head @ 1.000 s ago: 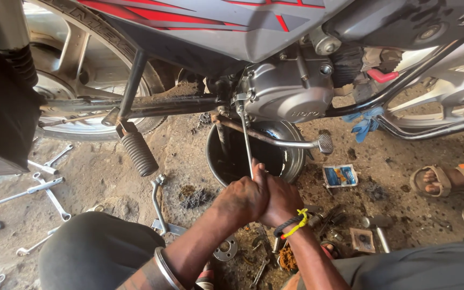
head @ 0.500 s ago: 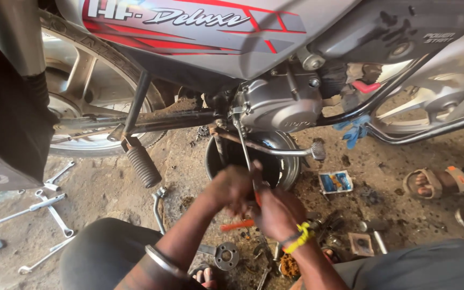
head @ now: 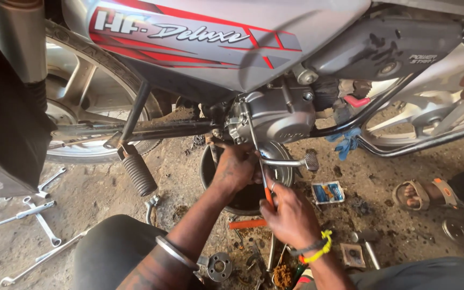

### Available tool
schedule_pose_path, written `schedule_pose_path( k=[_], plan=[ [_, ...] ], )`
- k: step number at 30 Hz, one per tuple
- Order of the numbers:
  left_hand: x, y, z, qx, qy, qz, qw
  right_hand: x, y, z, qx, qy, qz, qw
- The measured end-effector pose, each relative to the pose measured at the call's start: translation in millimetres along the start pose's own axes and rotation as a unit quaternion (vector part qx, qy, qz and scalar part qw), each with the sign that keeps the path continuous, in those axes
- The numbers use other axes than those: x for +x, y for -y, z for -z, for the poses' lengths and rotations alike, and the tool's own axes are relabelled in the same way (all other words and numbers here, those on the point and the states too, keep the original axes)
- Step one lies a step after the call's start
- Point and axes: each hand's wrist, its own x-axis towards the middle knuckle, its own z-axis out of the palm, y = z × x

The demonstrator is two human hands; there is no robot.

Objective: The person crouches beside a motorcycle and uses a T-handle wrench to loosen the engine drain plug, letting used oil drain into a basin below. They work on the drain area by hand, then pour new oil from a red bottle into the engine.

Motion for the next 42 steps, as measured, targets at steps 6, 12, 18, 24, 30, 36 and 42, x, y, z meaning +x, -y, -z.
schedule_pose_path(
  k=[6,12,18,24,30,36,42],
  plan=[
    [5,11,-1,-0.032,-0.004,-0.018,0.999,15,14,23,0.153,0.057,-0.034,0.986],
    [-27,0,21,0.168,-0.023,-0.151,0.974,30,-17,-15,0.466,0.094,0.040,0.879],
    [-73,-18,31,0.470,0.030,-0.477,0.742,34,-24,-32,0.566,0.098,0.114,0.811],
    [-61,5,-3,0.272,0.102,-0.444,0.848,25,-26,-33,0.480,0.000,0.290,0.828],
    [-62,-3,-9,0.251,0.075,-0.422,0.868,21,-25,-38,0.589,0.003,0.229,0.775],
    [-61,-10,-13,0.321,0.095,-0.373,0.865,26,-33,-51,0.682,0.051,0.196,0.703],
    [-74,-31,0,0.361,0.112,-0.402,0.834,13,-26,-21,0.612,0.091,0.121,0.777]
  ],
)
